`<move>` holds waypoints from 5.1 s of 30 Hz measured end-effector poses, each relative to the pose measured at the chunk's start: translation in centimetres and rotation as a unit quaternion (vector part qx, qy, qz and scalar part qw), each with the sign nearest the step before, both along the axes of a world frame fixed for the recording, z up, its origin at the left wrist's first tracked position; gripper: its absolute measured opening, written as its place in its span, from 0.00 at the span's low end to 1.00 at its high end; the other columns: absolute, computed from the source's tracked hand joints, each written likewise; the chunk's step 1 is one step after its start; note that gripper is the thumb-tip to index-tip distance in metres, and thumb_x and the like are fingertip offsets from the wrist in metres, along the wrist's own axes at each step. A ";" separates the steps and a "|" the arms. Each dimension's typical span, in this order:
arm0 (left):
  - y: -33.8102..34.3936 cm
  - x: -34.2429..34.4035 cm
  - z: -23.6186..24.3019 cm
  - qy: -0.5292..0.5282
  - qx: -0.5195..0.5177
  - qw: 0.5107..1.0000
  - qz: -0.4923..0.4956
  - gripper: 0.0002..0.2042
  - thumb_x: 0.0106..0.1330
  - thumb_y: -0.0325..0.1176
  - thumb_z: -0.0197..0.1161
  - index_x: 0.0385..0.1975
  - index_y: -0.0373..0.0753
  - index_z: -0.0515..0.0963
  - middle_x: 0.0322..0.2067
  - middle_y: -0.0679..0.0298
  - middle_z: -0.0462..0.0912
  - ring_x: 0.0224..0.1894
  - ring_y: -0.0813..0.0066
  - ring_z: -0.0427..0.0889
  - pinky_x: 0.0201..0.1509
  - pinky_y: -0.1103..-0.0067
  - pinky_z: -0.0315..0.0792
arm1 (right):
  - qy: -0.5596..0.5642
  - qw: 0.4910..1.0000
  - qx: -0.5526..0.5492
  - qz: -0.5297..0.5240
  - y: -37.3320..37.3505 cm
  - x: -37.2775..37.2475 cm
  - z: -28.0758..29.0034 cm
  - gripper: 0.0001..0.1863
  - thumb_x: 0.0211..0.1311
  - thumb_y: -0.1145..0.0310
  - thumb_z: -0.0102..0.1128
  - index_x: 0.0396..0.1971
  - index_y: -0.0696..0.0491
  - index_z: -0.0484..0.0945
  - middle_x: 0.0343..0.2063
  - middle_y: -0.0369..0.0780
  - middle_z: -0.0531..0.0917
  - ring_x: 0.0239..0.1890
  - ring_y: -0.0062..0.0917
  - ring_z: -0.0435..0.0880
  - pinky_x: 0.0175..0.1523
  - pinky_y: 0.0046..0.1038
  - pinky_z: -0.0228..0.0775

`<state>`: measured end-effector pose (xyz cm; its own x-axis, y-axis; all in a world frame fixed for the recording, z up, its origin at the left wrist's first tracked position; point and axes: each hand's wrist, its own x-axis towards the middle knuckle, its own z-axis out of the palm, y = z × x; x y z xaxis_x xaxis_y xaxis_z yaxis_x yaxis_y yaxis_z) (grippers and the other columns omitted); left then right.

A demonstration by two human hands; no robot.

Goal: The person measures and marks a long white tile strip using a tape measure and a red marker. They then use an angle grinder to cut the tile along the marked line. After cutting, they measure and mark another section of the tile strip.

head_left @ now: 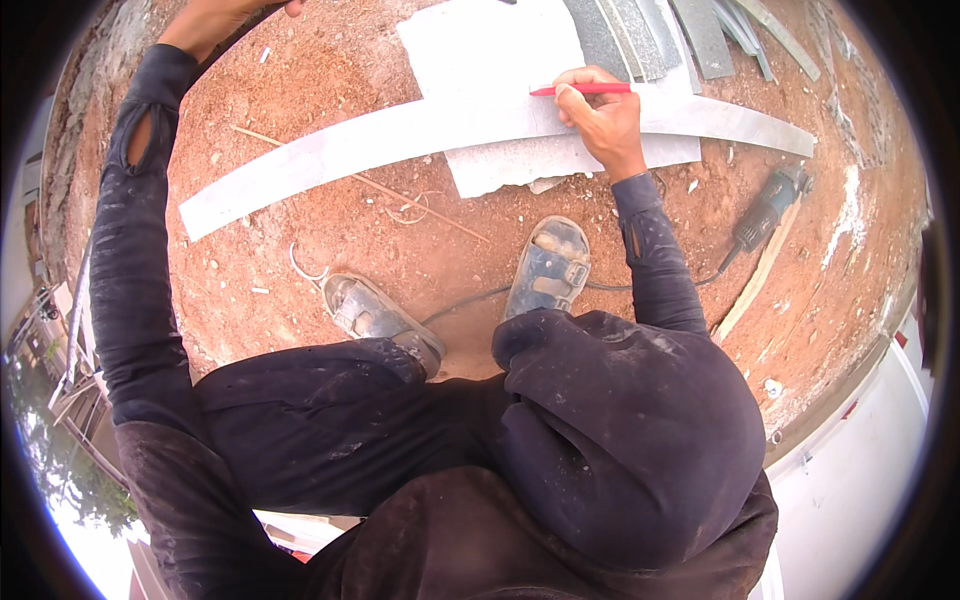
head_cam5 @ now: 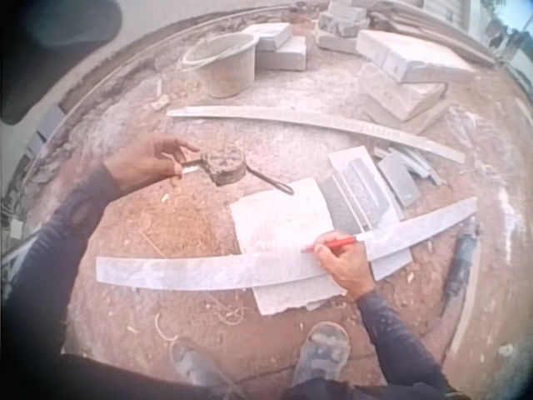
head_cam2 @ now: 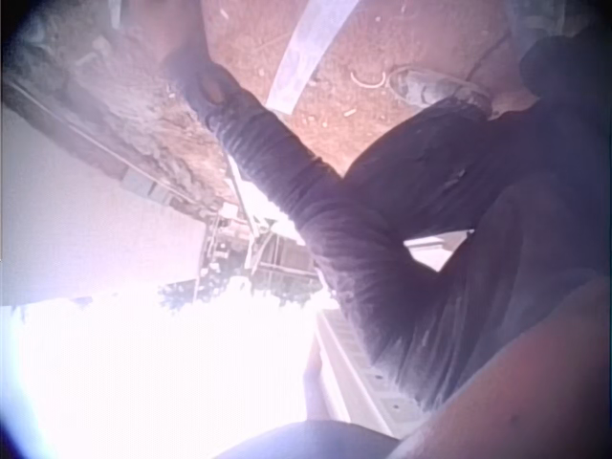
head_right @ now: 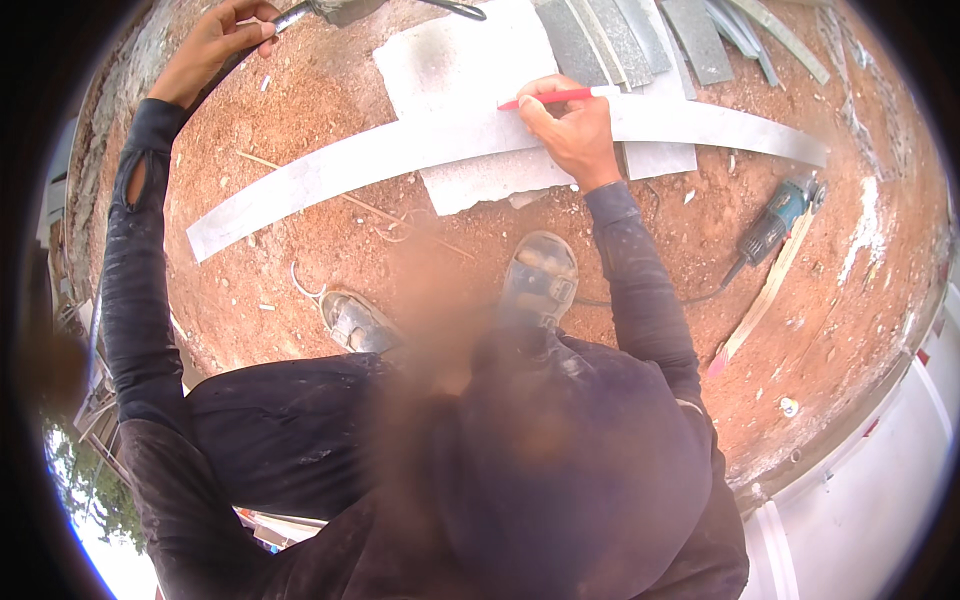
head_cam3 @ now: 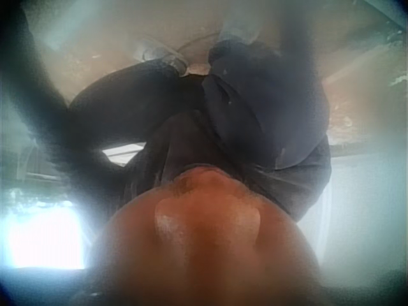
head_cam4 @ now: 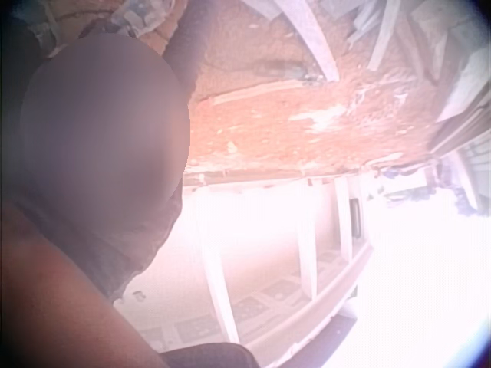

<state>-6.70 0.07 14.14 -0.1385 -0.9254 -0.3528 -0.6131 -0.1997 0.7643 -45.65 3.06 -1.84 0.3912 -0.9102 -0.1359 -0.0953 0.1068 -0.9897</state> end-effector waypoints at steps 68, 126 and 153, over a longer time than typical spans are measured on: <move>49.6 2.1 -16.6 0.110 0.140 0.866 0.468 0.21 0.70 0.19 0.55 0.62 0.38 0.74 0.39 0.66 0.78 0.34 0.82 0.78 0.39 0.84 0.73 | 0.328 0.832 -0.360 0.267 -7.9 -1.6 5.7 0.33 0.38 0.69 0.77 0.51 0.55 0.77 0.42 0.45 0.78 0.47 0.42 0.76 0.50 0.39 0.70; 17.0 -1.8 -12.4 -0.253 -0.181 0.942 -0.123 0.35 0.44 0.38 0.75 0.56 0.34 0.73 0.50 0.49 0.77 0.51 0.49 0.78 0.56 0.62 0.72 | 0.558 0.749 -0.310 0.178 -13.4 -21.2 7.8 0.36 0.45 0.87 0.53 0.60 0.50 0.72 0.56 0.48 0.77 0.61 0.45 0.73 0.64 0.40 0.67; 8.9 -5.3 -8.5 -0.233 -0.187 0.937 -0.181 0.34 0.48 0.40 0.76 0.56 0.33 0.73 0.45 0.52 0.77 0.47 0.52 0.77 0.51 0.64 0.73 | 0.529 0.827 -0.177 -0.073 -3.2 -19.6 10.1 0.13 0.69 0.66 0.57 0.49 0.54 0.80 0.27 0.46 0.85 0.29 0.42 0.84 0.35 0.36 0.72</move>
